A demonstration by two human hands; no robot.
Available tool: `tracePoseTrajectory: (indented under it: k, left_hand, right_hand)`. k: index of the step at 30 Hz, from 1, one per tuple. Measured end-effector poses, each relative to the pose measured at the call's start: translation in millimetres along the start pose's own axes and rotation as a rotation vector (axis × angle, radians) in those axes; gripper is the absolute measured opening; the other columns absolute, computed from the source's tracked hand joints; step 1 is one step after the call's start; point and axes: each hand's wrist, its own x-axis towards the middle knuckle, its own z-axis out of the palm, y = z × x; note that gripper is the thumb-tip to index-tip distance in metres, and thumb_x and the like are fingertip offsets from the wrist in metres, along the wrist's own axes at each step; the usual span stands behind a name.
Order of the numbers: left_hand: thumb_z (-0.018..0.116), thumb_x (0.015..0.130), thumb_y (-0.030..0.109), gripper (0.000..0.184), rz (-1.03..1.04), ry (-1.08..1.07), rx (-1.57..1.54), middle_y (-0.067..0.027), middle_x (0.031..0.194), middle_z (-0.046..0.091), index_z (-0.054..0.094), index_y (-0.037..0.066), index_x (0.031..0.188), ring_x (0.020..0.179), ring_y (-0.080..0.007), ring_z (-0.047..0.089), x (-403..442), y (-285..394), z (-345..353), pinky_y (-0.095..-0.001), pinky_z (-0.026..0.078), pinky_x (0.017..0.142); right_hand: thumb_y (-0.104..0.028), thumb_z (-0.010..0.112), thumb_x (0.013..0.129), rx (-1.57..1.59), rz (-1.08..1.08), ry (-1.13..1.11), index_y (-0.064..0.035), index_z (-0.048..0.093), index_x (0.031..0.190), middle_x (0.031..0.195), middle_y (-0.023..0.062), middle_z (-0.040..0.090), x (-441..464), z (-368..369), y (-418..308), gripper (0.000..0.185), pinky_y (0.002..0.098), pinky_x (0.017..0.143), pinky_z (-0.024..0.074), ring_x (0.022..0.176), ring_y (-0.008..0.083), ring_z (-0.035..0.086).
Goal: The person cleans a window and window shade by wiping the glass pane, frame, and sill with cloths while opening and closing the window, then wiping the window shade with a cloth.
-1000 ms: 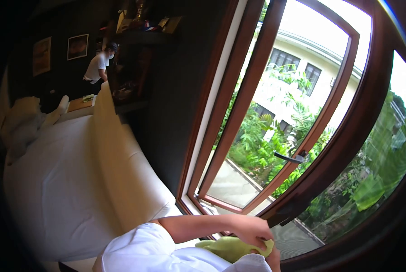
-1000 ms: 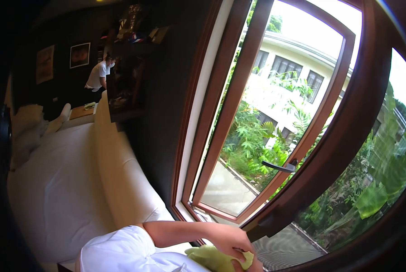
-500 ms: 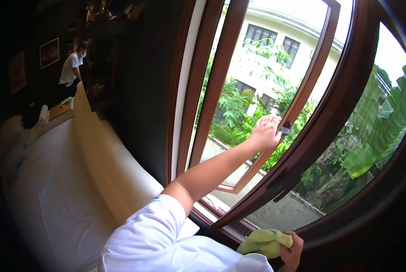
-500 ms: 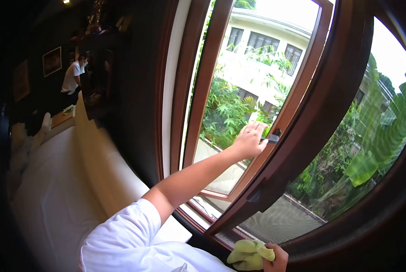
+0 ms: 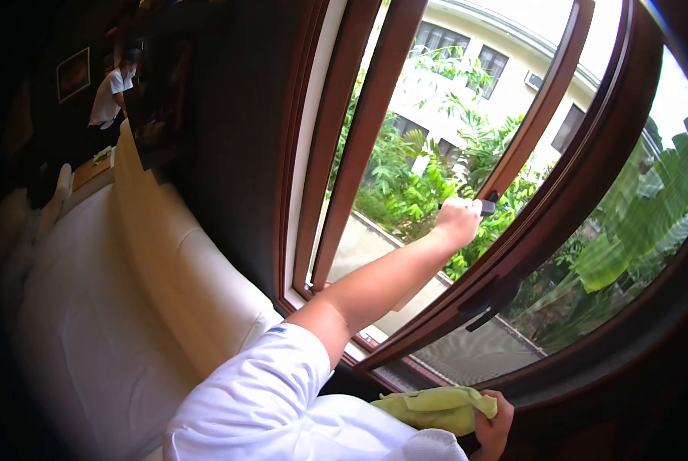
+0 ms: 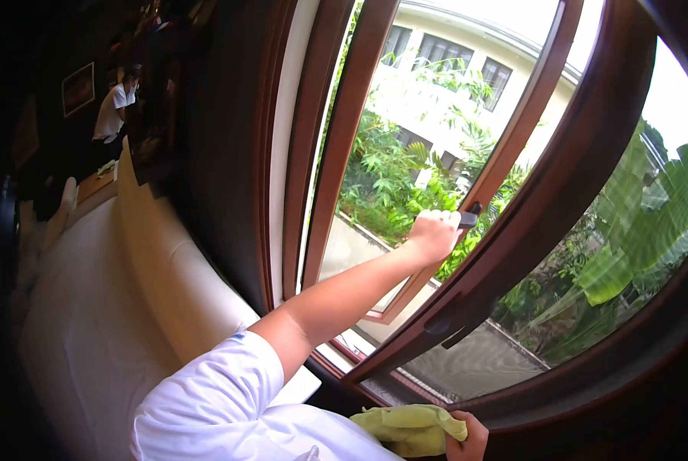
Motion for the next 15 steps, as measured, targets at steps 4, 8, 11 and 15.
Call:
tracePoseTrajectory:
  k: [4,8,11,15]
  left_hand:
    - [0.056,0.082,0.03,0.024,-0.031,-0.016,0.001,-0.0101,0.072,0.062,0.054,0.006,0.084,0.064,-0.0267,0.062,1,1,5,-0.038,0.047,0.059]
    - [0.054,0.084,0.034,0.027,-0.067,-0.054,-0.049,-0.0103,0.07,0.063,0.054,0.007,0.083,0.064,-0.0264,0.063,-1,2,2,-0.0389,0.049,0.058]
    - [0.053,0.084,0.037,0.03,-0.059,-0.065,-0.042,-0.01,0.07,0.063,0.055,0.007,0.083,0.064,-0.0266,0.063,-1,3,-1,-0.0381,0.049,0.058]
    - [0.053,0.084,0.037,0.03,-0.085,-0.074,-0.053,-0.0102,0.07,0.063,0.056,0.008,0.081,0.064,-0.0282,0.063,0,5,2,-0.0391,0.05,0.059]
  right_hand:
    - [-0.003,0.062,0.072,-0.008,-0.002,-0.007,0.0018,0.058,0.083,0.065,0.0066,0.057,5,0,-4,0.013,0.0254,0.056,0.0429,0.059,0.012,0.055]
    - [-0.003,0.061,0.072,0.004,0.019,-0.038,0.0022,0.058,0.083,0.065,0.0075,0.057,7,3,-6,0.013,0.0258,0.056,0.0427,0.06,0.0126,0.055]
    - [-0.002,0.061,0.072,0.006,0.011,-0.044,0.0026,0.058,0.084,0.066,0.008,0.057,4,6,0,0.013,0.0261,0.056,0.0431,0.06,0.0127,0.056]
    - [0.0,0.06,0.071,0.022,0.028,-0.062,0.0028,0.059,0.084,0.067,0.009,0.058,3,7,6,0.014,0.0267,0.057,0.0441,0.061,0.0139,0.057]
